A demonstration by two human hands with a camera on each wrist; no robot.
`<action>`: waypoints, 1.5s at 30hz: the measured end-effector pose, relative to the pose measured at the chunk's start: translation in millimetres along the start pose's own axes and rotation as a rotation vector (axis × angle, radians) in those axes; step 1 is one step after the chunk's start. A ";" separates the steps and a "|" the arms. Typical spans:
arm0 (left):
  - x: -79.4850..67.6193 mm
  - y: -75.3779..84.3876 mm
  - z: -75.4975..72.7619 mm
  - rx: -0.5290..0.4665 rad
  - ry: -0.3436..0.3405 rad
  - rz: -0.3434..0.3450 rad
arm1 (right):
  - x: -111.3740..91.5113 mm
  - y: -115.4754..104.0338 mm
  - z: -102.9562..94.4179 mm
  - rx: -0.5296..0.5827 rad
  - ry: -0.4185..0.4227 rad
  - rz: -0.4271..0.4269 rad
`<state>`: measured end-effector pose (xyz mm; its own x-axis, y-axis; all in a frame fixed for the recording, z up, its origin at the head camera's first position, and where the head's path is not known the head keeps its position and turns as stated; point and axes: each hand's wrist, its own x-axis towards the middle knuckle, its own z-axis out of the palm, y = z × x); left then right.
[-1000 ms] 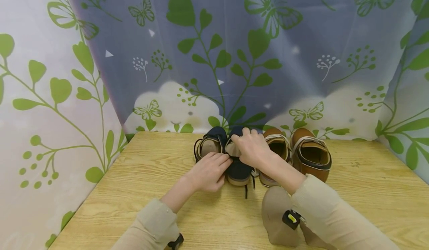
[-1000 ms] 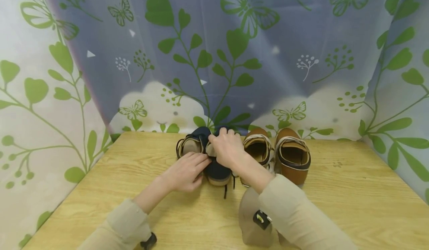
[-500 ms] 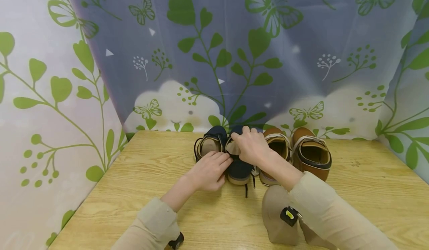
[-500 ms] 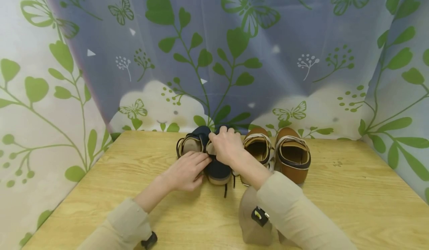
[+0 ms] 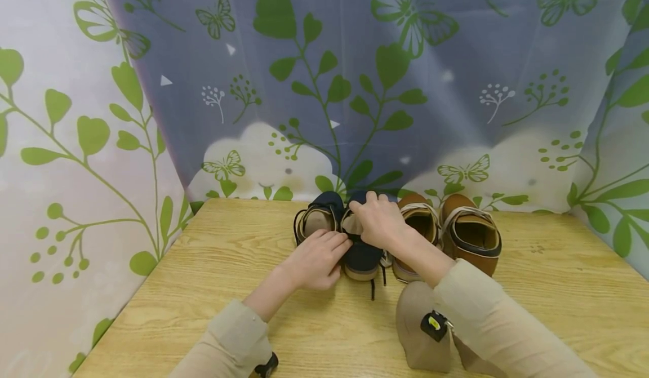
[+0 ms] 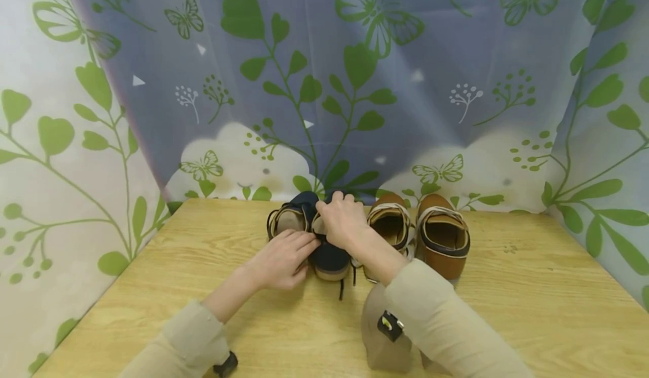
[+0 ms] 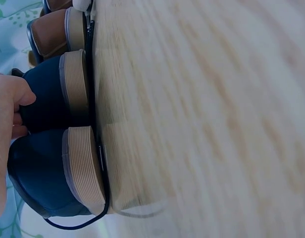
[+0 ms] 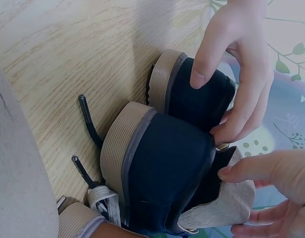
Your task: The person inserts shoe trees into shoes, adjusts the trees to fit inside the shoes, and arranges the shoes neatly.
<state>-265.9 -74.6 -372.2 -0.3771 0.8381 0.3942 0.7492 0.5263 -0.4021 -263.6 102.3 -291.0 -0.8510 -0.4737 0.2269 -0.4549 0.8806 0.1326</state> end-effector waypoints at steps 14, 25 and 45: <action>0.2 -2.6 0.3 0.014 0.020 0.002 | 6.4 0.4 1.5 -0.005 -0.015 0.012; 0.2 -2.0 0.3 0.002 -0.008 0.001 | 7.8 0.6 8.9 -0.032 -0.043 0.036; -1.4 0.0 -0.2 0.002 -0.013 0.002 | 11.5 -1.1 17.6 -0.078 -0.036 0.034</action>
<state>-265.2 -75.8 -372.6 -0.3831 0.8408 0.3824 0.7489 0.5251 -0.4043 -277.5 96.1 -305.5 -0.8752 -0.4416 0.1976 -0.4048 0.8921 0.2010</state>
